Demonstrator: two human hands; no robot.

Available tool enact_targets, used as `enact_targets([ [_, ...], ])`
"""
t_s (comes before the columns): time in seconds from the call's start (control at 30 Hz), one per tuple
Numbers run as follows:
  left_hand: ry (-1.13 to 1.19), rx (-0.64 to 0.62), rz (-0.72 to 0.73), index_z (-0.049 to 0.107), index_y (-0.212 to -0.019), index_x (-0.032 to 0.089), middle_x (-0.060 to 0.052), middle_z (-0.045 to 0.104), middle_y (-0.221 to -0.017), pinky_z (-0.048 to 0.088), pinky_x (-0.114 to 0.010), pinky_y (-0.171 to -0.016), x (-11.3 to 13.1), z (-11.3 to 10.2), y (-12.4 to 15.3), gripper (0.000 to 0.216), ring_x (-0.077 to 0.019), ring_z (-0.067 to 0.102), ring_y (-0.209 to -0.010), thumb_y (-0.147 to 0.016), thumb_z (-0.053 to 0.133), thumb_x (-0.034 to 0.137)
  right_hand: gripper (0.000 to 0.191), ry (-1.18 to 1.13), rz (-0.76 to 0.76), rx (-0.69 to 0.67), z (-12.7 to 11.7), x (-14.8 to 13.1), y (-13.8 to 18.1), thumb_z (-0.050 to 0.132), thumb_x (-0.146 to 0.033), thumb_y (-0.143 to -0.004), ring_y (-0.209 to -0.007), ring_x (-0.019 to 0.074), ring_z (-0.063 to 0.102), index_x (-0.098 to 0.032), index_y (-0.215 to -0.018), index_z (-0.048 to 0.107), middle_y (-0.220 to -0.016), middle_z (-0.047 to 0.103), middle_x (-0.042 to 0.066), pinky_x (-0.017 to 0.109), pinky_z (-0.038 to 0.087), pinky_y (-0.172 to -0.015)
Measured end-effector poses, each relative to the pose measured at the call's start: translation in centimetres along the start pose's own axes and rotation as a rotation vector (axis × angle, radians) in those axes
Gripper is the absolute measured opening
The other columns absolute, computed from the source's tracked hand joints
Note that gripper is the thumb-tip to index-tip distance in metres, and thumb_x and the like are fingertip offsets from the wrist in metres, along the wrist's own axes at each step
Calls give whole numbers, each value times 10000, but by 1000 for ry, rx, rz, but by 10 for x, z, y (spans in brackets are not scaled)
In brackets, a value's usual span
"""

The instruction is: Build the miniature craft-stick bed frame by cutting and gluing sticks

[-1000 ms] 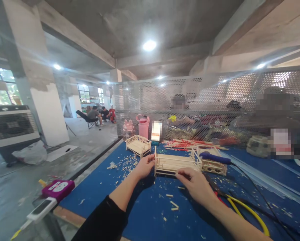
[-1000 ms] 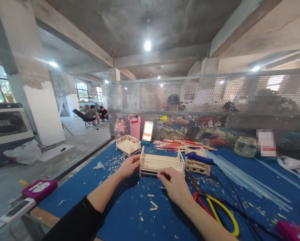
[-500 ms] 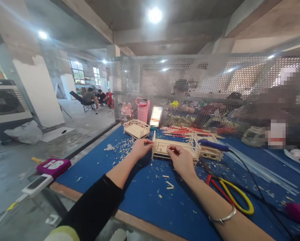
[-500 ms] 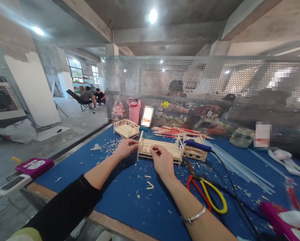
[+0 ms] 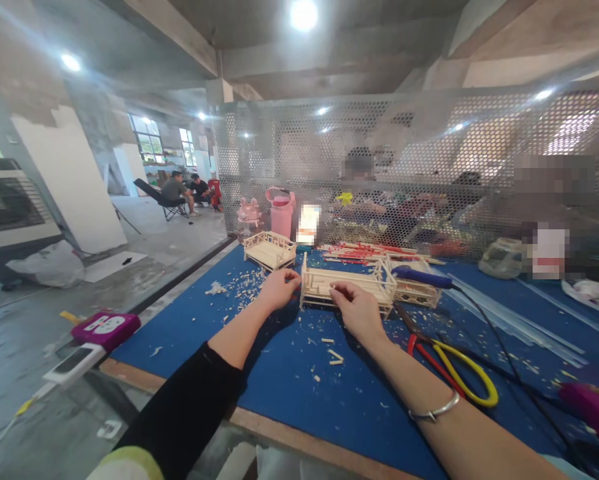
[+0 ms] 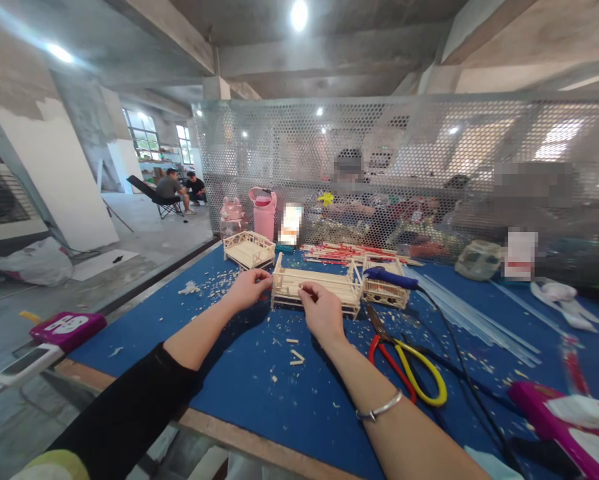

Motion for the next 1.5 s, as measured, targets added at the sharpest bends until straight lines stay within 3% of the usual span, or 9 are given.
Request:
enact_targets([
  [0.13,-143,-86,12,628,-862,129,-34,673,-728,472,-184,-524,2,1,4,187,-117,624,-614,-770,467,153,302,6,1,7,-3,-4,1,545,-406,-631,-625,190,596,-160,-765,659,-724,692,65,320,453,-636],
  [0.27,-361,-180,139,657,-668,152,-22,649,-621,449,-242,-593,17,1,13,79,-164,599,-617,-644,616,214,285,17,-4,17,-4,-6,1,537,-399,-636,-588,180,580,-166,-748,657,-697,683,54,311,443,-612],
  [0.37,-493,-172,234,673,-698,160,-51,670,-694,422,-267,-630,29,1,16,194,-190,594,-672,-674,630,347,280,30,-5,21,-4,-7,0,542,-393,-634,-586,179,575,-166,-746,659,-690,682,50,312,440,-616],
  [0.47,-580,-156,290,686,-741,162,-75,682,-747,404,-264,-642,34,4,16,220,-193,598,-706,-752,568,348,284,41,-4,20,-4,-7,0,540,-396,-637,-581,177,572,-163,-747,660,-691,683,50,308,437,-606],
  [0.93,-608,-210,316,687,-716,181,-31,668,-664,388,-216,-603,39,5,21,222,-141,569,-609,-788,478,197,262,71,-8,29,-6,-8,1,544,-375,-651,-602,181,590,-174,-753,677,-703,698,45,311,453,-630],
  [1.2,-547,-92,251,689,-699,157,-45,668,-669,409,-236,-606,34,-4,15,221,-163,571,-618,-734,479,215,275,75,-7,-5,9,-9,-4,531,-354,-661,-623,183,605,-158,-776,685,-693,695,45,300,452,-640],
  [1.5,-394,206,266,610,-1018,145,-70,668,-908,451,-285,-800,40,-30,12,310,-185,597,-847,-778,415,157,166,110,29,-47,10,-9,-6,541,-341,-663,-410,148,542,-201,-647,629,-511,602,-20,275,415,-493],
])
Point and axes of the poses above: each hand's wrist, its own y-axis away from the middle knuckle, its own z-axis out of the palm, x = y × z, the point moved 10 cm from there along -y, towards the middle knuckle
